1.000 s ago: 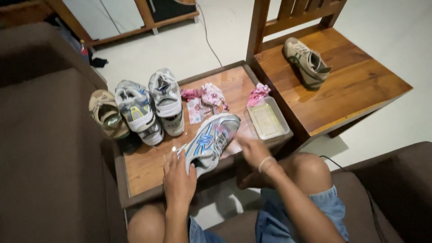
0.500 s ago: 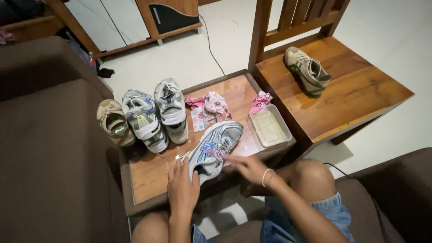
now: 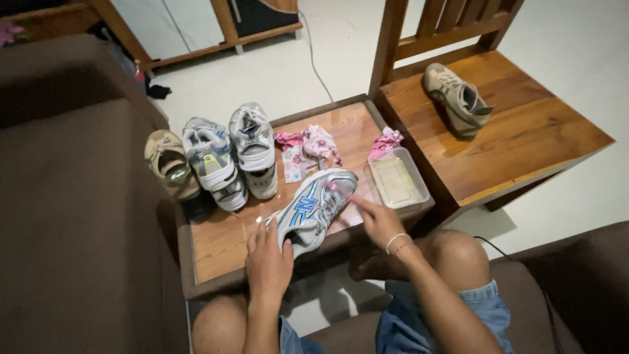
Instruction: The person scrubs a white and blue sneaker with a pink toothbrush, repeatedly dipping the brush into a small container of liquid on a wooden table. The person holds the shoe with one hand and scrubs the upper and side panels with the other hand, rotating the shoe to access different areas.
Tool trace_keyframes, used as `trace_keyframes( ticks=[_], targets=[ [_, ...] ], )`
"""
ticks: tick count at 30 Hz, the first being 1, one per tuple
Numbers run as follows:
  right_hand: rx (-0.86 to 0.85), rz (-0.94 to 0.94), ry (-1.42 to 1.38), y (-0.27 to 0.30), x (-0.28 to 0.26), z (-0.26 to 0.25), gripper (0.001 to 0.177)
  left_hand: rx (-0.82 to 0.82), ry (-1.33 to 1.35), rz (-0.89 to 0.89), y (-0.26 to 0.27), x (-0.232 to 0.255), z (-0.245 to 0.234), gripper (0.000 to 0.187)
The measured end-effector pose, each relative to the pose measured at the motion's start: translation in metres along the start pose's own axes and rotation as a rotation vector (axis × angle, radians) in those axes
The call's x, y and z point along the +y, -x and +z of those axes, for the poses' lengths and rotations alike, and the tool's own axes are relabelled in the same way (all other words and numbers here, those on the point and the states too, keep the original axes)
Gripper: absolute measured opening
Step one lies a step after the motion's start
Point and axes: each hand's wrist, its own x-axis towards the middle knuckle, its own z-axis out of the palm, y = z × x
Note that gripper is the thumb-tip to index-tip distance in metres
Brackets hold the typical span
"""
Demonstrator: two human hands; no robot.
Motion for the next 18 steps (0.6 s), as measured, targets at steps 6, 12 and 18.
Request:
trace_keyframes(
  ticks=[6,12,18],
  targets=[
    [-0.406,-0.108,-0.310,0.014,-0.011,0.012,0.041,-0.004,0.026,0.003,-0.001,0.006,-0.008,0.057],
    [-0.061,-0.009,-0.016,-0.005,-0.001,0.006,0.037,0.020,-0.050,0.006,0.005,0.011,-0.012,0.060],
    [-0.165,-0.083,-0.037,0.011,-0.060,-0.007,0.033,-0.070,0.001,-0.056,0.006,0.016,-0.020,0.061]
  ],
)
